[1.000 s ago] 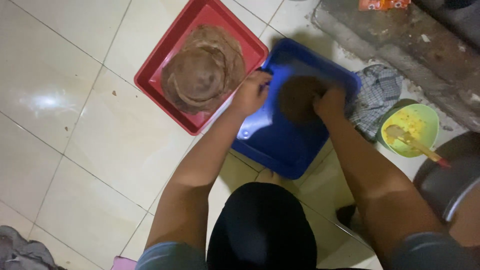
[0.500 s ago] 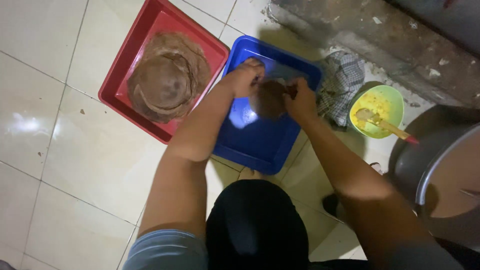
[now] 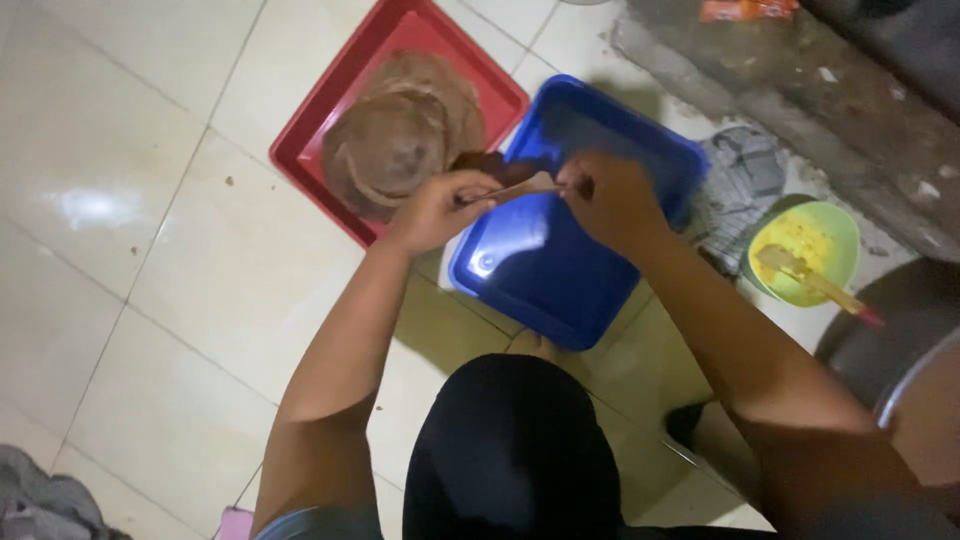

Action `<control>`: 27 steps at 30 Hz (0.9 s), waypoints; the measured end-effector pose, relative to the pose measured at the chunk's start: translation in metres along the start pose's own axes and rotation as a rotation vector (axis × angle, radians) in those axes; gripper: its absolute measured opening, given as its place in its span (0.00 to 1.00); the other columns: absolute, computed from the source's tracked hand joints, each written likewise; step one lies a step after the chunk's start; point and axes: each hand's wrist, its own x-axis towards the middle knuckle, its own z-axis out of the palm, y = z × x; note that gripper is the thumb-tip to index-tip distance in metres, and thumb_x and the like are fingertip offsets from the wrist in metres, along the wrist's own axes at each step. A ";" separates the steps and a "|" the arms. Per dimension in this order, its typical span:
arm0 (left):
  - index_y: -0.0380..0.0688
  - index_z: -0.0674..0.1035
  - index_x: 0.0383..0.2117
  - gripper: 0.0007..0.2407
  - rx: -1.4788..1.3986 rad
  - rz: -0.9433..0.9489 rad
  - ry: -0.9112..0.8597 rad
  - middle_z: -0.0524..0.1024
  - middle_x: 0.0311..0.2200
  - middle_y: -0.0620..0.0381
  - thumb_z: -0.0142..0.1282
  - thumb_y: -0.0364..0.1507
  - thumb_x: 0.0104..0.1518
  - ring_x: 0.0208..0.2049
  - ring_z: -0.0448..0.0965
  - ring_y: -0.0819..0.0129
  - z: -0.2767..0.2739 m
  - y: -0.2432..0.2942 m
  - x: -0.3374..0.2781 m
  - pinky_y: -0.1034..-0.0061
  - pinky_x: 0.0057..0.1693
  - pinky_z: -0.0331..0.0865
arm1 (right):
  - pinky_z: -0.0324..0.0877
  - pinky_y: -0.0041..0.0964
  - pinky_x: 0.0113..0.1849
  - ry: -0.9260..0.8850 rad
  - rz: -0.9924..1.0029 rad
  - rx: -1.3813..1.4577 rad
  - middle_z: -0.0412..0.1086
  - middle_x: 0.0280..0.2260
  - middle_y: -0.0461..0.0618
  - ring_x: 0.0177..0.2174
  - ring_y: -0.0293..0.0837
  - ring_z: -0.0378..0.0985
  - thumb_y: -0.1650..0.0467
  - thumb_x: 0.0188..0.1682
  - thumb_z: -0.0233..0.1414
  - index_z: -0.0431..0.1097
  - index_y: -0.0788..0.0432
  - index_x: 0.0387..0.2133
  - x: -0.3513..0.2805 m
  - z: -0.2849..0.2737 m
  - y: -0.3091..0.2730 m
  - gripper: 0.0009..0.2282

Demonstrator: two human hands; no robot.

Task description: The person prepares and cooks thin pancakes or crepes on a small frying pan over a gas stove.

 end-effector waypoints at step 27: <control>0.52 0.50 0.73 0.29 0.880 -0.679 0.307 0.40 0.74 0.51 0.45 0.41 0.68 0.74 0.38 0.53 -0.056 -0.127 0.012 0.49 0.74 0.37 | 0.74 0.40 0.39 -0.218 0.206 0.119 0.76 0.35 0.56 0.35 0.47 0.80 0.74 0.50 0.55 0.72 0.59 0.44 -0.032 0.078 0.026 0.10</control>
